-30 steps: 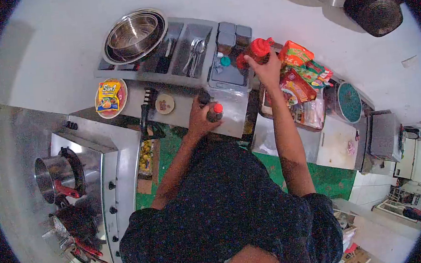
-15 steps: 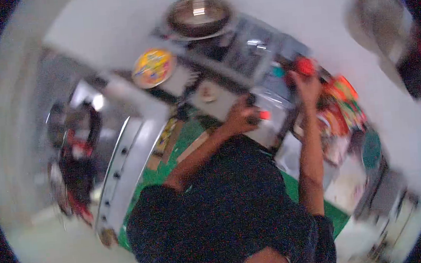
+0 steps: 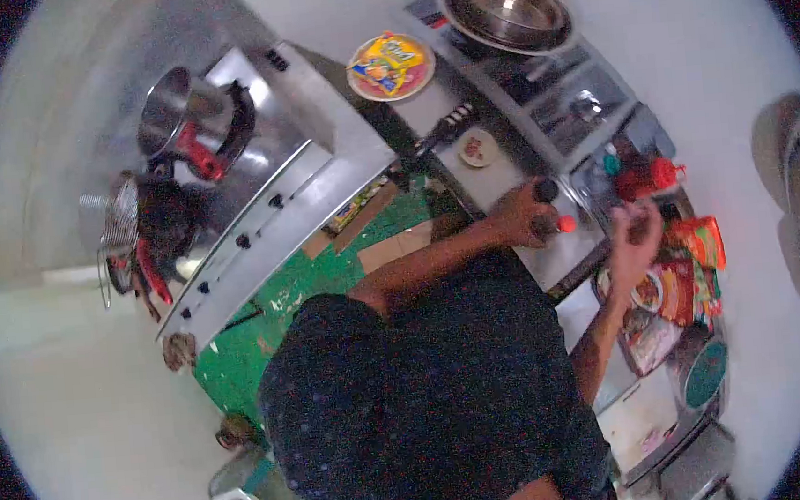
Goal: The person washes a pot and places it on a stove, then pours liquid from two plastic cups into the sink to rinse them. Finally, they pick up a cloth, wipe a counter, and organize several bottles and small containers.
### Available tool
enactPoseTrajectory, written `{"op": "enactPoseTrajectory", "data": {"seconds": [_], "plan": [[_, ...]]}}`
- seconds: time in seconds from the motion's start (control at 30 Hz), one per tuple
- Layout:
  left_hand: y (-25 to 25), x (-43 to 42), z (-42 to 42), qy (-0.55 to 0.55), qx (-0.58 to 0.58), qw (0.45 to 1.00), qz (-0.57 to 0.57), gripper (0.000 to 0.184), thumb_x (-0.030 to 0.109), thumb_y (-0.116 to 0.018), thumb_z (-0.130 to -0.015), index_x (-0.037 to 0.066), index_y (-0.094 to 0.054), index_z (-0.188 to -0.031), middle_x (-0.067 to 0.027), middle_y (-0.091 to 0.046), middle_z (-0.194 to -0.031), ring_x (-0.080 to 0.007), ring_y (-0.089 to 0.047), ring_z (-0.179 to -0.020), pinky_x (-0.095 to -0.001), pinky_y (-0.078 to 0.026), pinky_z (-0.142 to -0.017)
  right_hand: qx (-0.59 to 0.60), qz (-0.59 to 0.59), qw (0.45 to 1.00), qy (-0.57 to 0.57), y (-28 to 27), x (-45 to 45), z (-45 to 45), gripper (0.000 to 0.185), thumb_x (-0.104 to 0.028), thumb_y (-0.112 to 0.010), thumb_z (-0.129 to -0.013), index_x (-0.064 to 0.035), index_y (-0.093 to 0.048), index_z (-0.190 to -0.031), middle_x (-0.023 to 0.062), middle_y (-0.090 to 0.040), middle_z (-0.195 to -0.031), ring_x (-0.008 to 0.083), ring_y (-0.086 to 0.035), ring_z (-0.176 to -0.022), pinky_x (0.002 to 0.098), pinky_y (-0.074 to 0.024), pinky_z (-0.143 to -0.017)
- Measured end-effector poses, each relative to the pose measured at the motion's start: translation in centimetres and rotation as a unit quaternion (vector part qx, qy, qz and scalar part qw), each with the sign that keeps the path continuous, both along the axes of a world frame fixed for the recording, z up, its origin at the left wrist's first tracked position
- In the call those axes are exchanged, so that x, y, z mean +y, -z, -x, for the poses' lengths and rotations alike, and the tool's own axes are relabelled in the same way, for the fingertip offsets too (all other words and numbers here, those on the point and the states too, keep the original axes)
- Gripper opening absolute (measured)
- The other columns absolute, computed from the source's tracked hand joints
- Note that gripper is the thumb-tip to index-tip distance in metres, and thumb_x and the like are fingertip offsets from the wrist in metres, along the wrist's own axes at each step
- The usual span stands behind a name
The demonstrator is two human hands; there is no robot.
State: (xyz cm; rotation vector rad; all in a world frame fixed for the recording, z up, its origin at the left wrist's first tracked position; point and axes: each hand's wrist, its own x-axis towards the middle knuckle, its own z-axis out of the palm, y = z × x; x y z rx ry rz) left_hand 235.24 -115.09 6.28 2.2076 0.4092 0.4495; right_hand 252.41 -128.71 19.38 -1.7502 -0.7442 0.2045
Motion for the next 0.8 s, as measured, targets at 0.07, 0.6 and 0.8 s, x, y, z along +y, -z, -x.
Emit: {"op": "enactPoseTrajectory", "data": {"seconds": [0.07,0.6,0.8], "plan": [[0.6,0.6,-0.6,-0.002,0.008,1.0,-0.011,0.074,0.045,-0.088,-0.053,0.024,-0.067,-0.121,-0.0297,-0.04,-0.141,-0.0481,-0.044,-0.125,-0.0533,-0.035,-0.11,-0.038,0.144,0.978,-0.145,-0.2,-1.2,2.1,0.059,-0.015,-0.082,-0.077,-0.006,-0.056,-0.128,0.0063,-0.064,-0.118,0.0155,-0.061,-0.092,0.031,-0.0518,-0.077],[-11.2,-1.6,-3.7,0.045,-0.071,0.996,-0.028,0.072,0.032,-0.09,-0.052,0.016,-0.067,-0.118,-0.019,-0.057,-0.118,-0.04,-0.056,-0.111,-0.0501,-0.047,-0.098,-0.148,0.081,0.982,-0.081,-2.1,-3.8,4.0,0.054,-0.029,-0.081,-0.073,-0.006,-0.062,-0.117,0.0109,-0.064,-0.094,0.0251,-0.063,-0.078,0.0354,-0.0527,-0.071],[-12.3,0.0,-3.9,0.073,-0.016,0.997,-0.017,0.059,0.025,-0.083,-0.068,0.018,-0.066,-0.124,-0.024,-0.054,-0.12,-0.0381,-0.055,-0.113,-0.049,-0.043,-0.105,-0.09,0.032,0.994,0.055,-3.7,-3.7,-0.3,0.046,-0.034,-0.079,-0.079,-0.0026,-0.066,-0.11,0.0111,-0.067,-0.083,0.0202,-0.064,-0.075,0.0329,-0.0515,-0.071]]}}
